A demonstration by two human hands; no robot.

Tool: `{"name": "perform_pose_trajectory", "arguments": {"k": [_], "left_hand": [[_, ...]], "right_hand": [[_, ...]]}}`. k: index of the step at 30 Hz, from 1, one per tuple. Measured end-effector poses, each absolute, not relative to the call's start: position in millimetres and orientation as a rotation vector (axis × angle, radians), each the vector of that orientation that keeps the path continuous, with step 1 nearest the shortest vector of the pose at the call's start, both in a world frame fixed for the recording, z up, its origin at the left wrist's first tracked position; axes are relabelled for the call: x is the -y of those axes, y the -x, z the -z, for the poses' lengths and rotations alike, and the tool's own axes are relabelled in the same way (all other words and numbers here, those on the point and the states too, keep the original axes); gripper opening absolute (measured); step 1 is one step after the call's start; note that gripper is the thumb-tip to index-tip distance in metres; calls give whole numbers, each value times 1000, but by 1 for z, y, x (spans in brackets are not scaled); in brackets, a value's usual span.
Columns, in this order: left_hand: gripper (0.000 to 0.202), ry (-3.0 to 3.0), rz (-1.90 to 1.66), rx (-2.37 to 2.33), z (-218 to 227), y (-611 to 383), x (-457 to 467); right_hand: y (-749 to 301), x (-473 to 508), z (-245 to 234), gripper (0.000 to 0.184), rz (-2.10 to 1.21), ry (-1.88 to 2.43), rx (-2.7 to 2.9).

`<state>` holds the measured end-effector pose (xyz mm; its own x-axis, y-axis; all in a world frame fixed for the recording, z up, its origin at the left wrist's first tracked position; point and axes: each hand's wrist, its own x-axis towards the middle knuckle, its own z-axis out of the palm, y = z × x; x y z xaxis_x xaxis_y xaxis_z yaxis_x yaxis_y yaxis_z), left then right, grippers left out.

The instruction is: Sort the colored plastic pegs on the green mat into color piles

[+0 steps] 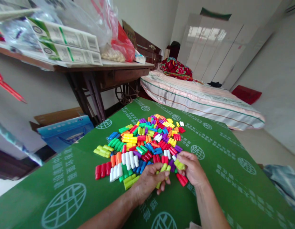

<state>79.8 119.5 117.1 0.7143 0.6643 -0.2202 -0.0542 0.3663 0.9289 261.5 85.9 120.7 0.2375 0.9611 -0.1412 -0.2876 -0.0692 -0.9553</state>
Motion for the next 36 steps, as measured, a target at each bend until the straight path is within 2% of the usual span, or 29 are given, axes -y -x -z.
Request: {"name": "perform_pose_trajectory", "arguments": {"k": [5,9,13,22,32,36], "left_hand": [[22,-1068,-539,-602,-114,-81,-122],[23,-1107,-544,-564,-114,-80,-122],[30,-1175,-551,-559,-116,-79,-120],[42,-1236,-560,-640,-110,-81,-117],[64,-1169,-554,-657,-108,-81,-118],[65,-1076,-572,-608,-105,-80,-121]], "right_hand": [[-256,-86,-118,31,-1350,1114,858],[-257,-86,-116,31,-1402,1122,917],[-258,-87,-112,39,-1450,1191,1031],[-247,-88,-121,35,-1372,1404,1172],[-250,-91,-117,33,-1271,1383,884],[-254,-91,-115,34,-1251,1356,823]]}}
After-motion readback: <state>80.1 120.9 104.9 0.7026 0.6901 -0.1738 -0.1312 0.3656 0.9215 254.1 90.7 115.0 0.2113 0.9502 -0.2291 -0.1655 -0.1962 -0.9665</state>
